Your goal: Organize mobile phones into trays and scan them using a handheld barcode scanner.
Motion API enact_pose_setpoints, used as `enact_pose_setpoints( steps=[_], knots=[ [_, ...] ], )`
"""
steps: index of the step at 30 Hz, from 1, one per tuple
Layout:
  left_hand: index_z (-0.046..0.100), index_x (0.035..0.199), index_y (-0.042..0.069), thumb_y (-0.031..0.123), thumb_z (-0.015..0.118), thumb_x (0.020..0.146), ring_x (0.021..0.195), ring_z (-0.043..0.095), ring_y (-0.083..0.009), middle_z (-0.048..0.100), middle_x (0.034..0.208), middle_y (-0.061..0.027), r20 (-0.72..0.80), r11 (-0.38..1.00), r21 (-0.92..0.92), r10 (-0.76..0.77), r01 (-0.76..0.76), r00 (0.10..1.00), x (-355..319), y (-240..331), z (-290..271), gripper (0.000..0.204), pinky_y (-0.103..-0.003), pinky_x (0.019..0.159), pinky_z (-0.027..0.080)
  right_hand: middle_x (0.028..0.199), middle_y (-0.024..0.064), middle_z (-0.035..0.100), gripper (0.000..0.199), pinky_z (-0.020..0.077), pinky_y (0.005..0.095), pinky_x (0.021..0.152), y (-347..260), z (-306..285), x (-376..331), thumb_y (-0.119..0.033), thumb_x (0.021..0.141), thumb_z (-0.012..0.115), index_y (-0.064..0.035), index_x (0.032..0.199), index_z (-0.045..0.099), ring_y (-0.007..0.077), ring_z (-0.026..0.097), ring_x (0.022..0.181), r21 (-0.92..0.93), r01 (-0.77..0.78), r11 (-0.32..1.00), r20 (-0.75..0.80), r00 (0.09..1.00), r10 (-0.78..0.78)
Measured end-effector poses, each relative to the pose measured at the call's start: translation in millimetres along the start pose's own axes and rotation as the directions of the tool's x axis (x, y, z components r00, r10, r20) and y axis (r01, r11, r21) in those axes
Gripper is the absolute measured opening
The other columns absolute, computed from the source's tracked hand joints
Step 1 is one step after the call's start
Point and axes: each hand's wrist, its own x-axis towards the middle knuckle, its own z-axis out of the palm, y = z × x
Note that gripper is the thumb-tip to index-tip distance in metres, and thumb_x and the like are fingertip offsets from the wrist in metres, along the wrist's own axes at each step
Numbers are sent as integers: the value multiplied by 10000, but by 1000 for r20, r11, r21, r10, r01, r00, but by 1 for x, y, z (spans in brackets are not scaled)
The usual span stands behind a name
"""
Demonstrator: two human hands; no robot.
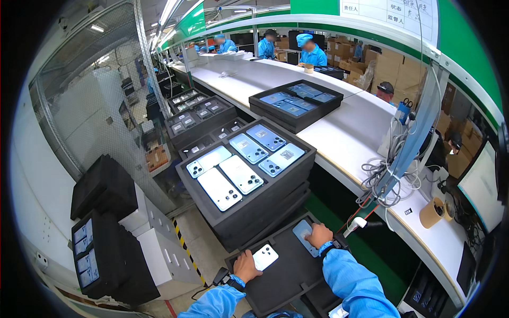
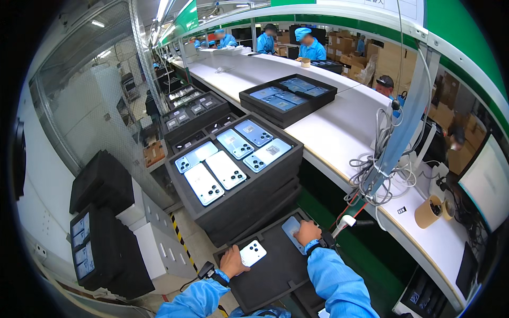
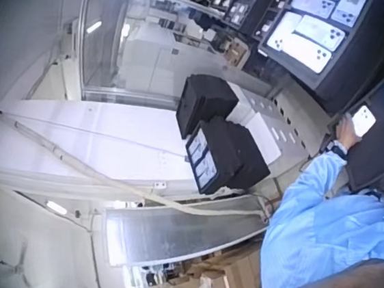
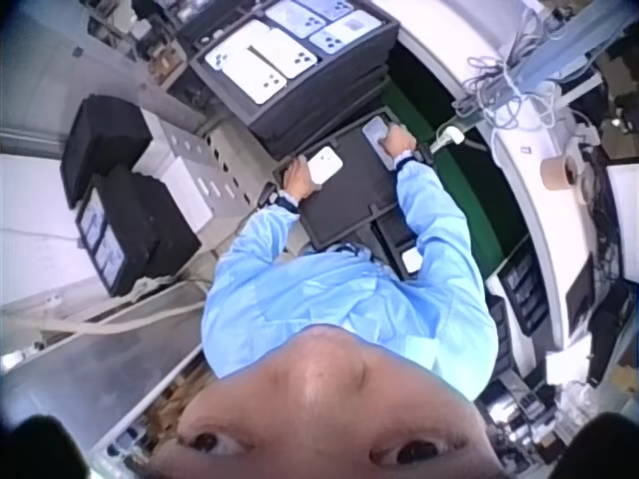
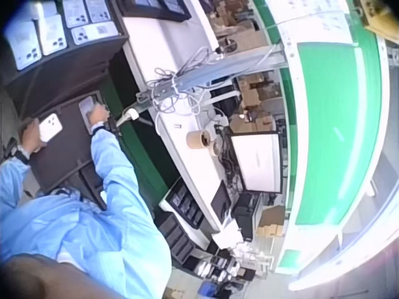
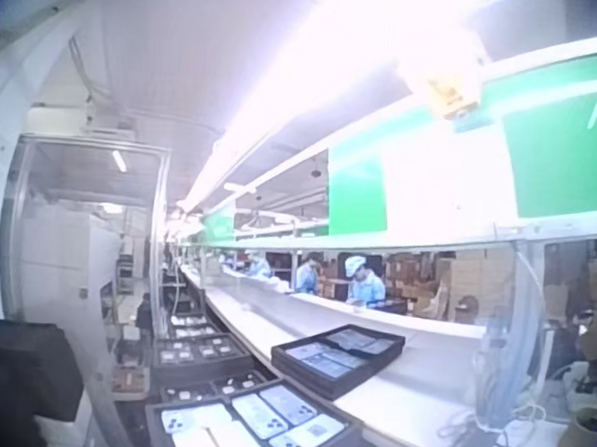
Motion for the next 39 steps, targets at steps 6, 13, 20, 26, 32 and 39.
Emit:
enact_pose_setpoints(
  steps=[6, 13, 20, 26, 32, 39],
  knots=[
    [703, 964, 7, 231, 772, 788, 815, 699, -307, 716, 883, -175, 96, 882, -443, 222, -158, 970, 5, -12, -15, 294, -406, 747, 539, 714, 81, 677, 220, 496, 330, 589, 59, -32, -53, -226, 802, 777, -30, 785, 680, 194, 645, 644, 757, -58, 651, -64, 985, 162],
    [634, 1083, -26, 116, 649, 938, 836, 652, -125, 691, 954, -68, 394, 371, -885, 270, 282, 879, -38, 87, -42, 203, -282, 777, 521, 895, 2, 664, 148, 529, 239, 627, 128, -19, -249, -158, 910, 702, -90, 1020, 631, 121, 641, 762, 675, 10, -738, 399, 836, 376],
    [586, 1200, -32, 44, 569, 959, 1008, 611, -157, 664, 1091, -88, 653, 369, -757, 437, 539, 618, -74, 198, 86, 253, -304, 894, 478, 864, -28, 664, 191, 486, 249, 625, 138, 75, -395, -293, 938, 679, -115, 984, 629, 94, 614, 738, 181, 540, -822, 584, 614, 532],
    [602, 1170, -26, -66, 488, 939, 928, 646, -162, 688, 1036, -90, 613, 622, -712, 326, 325, 720, -75, 207, 152, 261, -283, 842, 486, 932, -6, 688, 304, 473, 287, 703, 125, 117, -411, -369, 941, 640, -77, 1024, 646, 141, 597, 777, -154, 602, -784, 459, 746, 483],
    [508, 1297, -32, -88, 461, 938, 1018, 631, -191, 653, 1165, -133, 513, 718, -675, 288, 172, 809, -77, 200, 146, 367, -296, 874, 482, 1018, -3, 670, 490, 481, 262, 716, 119, 121, -391, -530, 978, 475, -173, 1292, 592, 141, 585, 816, -165, 406, -899, 349, 876, 332],
    [502, 1320, 18, 69, 723, 726, 1260, 410, -415, 437, 1377, -212, 181, 478, -286, 878, -830, 443, -122, 215, 111, 636, -506, 1061, 315, 966, 38, 660, 378, 498, 254, 650, 146, 58, -432, -338, 977, 602, -66, 1239, 611, 141, 609, 752, 433, 13, -901, 545, 793, 274]
  ],
)
